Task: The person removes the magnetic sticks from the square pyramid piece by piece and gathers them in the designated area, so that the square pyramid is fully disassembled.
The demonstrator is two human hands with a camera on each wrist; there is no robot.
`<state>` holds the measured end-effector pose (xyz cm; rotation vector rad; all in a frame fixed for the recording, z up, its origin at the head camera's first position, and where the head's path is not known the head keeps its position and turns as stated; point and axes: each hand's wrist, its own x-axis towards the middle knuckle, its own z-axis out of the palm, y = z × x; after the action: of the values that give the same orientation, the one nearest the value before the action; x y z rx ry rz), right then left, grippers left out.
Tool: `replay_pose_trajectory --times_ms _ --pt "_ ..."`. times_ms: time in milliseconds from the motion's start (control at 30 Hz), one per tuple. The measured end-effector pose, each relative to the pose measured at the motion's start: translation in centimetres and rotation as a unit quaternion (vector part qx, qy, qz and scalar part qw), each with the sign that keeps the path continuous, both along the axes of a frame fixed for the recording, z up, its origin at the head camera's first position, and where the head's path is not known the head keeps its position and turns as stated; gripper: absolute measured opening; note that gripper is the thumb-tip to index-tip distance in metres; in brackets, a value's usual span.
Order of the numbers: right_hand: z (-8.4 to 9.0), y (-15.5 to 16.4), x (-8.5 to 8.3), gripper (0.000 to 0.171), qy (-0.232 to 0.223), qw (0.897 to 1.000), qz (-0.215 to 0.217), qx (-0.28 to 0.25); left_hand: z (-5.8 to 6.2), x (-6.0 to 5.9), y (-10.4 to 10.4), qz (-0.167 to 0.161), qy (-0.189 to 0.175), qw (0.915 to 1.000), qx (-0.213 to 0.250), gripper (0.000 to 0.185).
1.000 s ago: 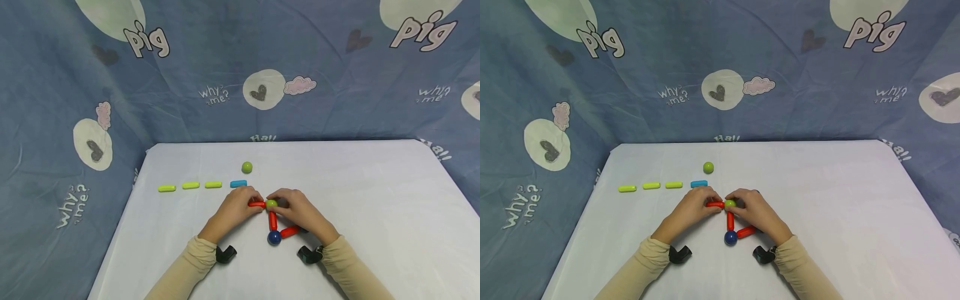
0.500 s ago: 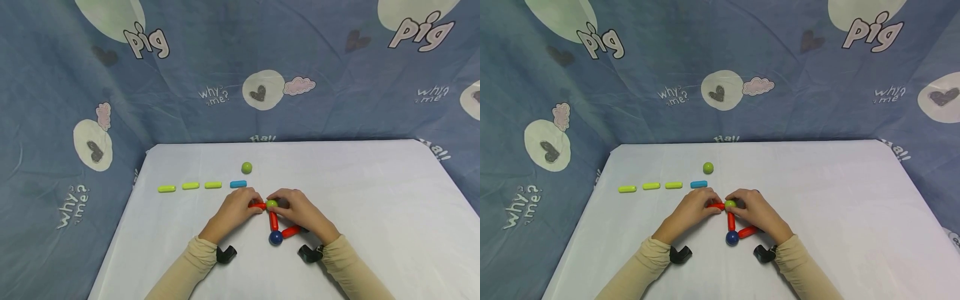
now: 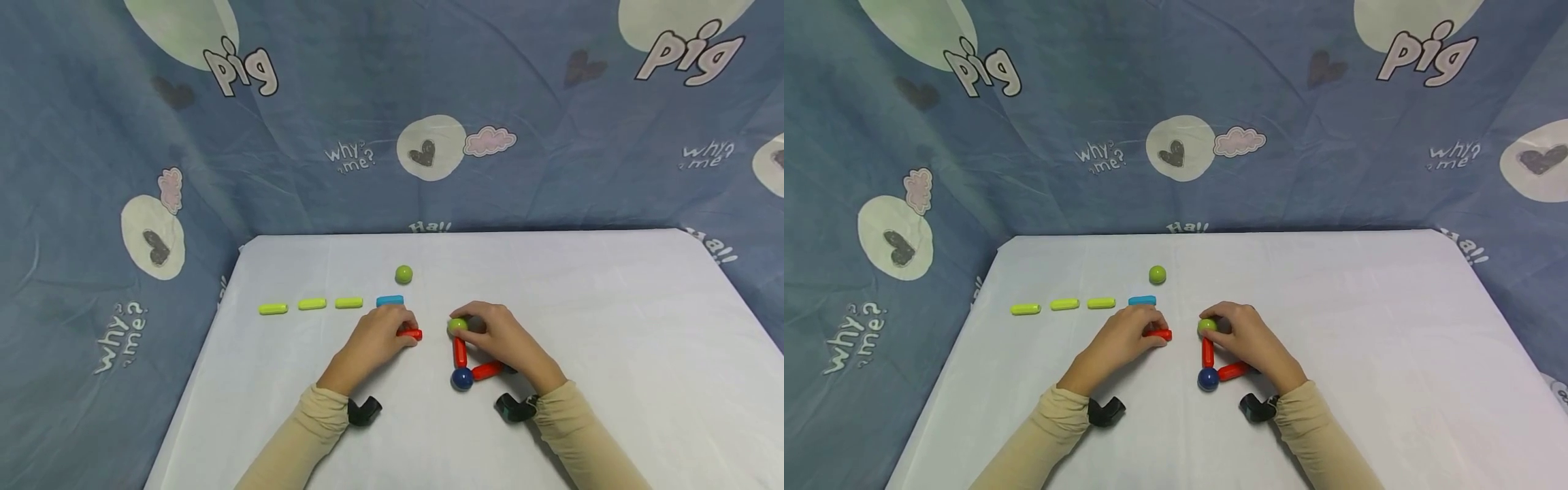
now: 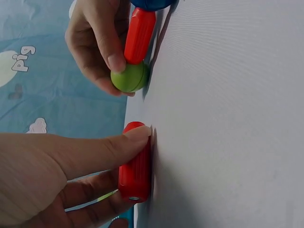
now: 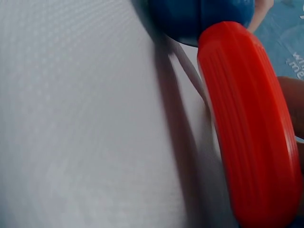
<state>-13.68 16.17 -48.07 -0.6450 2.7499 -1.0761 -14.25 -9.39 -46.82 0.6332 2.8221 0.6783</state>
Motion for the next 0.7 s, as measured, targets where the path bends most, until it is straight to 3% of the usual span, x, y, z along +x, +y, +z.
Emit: replay_pose_trajectory --times_ms 700 --pt "0.02 0.02 0.02 0.028 -0.003 1.0 0.005 -0.005 0.21 -0.02 -0.48 0.034 0.002 0.9994 -0.004 0.017"
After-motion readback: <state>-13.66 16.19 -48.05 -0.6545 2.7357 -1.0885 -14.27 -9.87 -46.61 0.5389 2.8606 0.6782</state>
